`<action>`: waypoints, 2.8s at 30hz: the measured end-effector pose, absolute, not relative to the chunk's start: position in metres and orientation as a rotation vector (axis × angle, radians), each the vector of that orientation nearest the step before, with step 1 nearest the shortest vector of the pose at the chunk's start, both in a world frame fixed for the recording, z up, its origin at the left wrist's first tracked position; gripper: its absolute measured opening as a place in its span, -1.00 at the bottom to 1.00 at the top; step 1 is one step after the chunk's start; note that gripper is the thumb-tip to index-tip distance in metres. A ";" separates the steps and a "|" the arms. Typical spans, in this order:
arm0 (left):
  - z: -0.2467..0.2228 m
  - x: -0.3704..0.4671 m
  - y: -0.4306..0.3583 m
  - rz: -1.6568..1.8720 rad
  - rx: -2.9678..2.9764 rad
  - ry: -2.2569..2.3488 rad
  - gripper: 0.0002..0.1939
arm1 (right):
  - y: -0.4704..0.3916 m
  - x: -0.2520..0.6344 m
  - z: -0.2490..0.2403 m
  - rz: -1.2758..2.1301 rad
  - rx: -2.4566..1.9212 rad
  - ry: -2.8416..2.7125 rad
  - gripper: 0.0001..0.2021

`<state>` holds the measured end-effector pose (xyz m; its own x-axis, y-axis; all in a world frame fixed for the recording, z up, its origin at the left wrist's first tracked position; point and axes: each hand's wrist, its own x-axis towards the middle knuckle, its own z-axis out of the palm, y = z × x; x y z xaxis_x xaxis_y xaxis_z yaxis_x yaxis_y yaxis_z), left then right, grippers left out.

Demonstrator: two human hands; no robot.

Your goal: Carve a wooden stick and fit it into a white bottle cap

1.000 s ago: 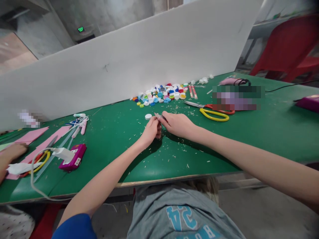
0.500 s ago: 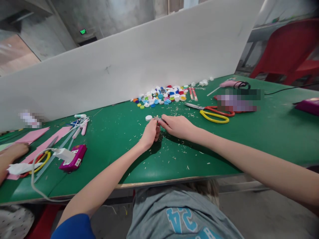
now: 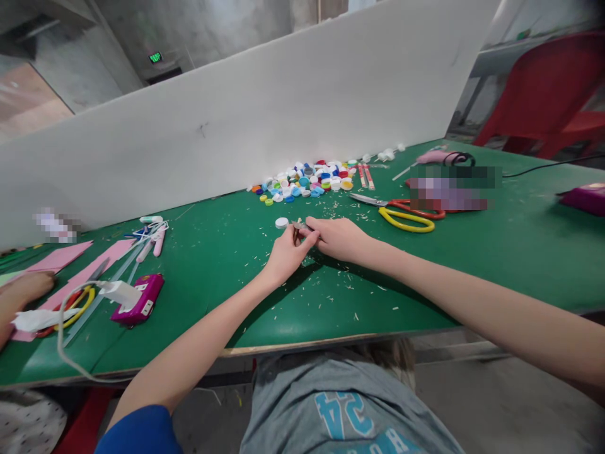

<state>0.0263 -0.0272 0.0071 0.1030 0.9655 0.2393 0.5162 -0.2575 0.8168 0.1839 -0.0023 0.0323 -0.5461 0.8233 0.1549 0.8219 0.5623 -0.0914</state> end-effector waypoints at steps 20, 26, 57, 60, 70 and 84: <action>0.008 0.024 -0.024 1.018 1.851 1.538 -0.57 | -0.010 0.176 0.031 -0.105 -1.581 -2.574 -0.73; 0.007 0.024 -0.025 1.050 1.860 1.537 -0.54 | -0.010 0.177 0.028 -0.142 -1.552 -2.548 -0.74; 0.005 0.027 -0.027 1.111 1.877 1.545 -0.52 | -0.015 0.174 0.029 -0.175 -1.575 -2.502 -0.72; 0.004 0.027 -0.027 1.127 1.878 1.524 -0.52 | -0.012 0.175 0.028 -0.145 -1.557 -2.510 -0.73; 0.005 0.026 -0.027 1.113 1.885 1.530 -0.52 | -0.017 0.173 0.031 -0.151 -1.596 -2.500 -0.72; 0.008 0.027 -0.027 1.114 1.893 1.572 -0.45 | -0.018 0.171 0.028 -0.222 -1.657 -2.433 -0.72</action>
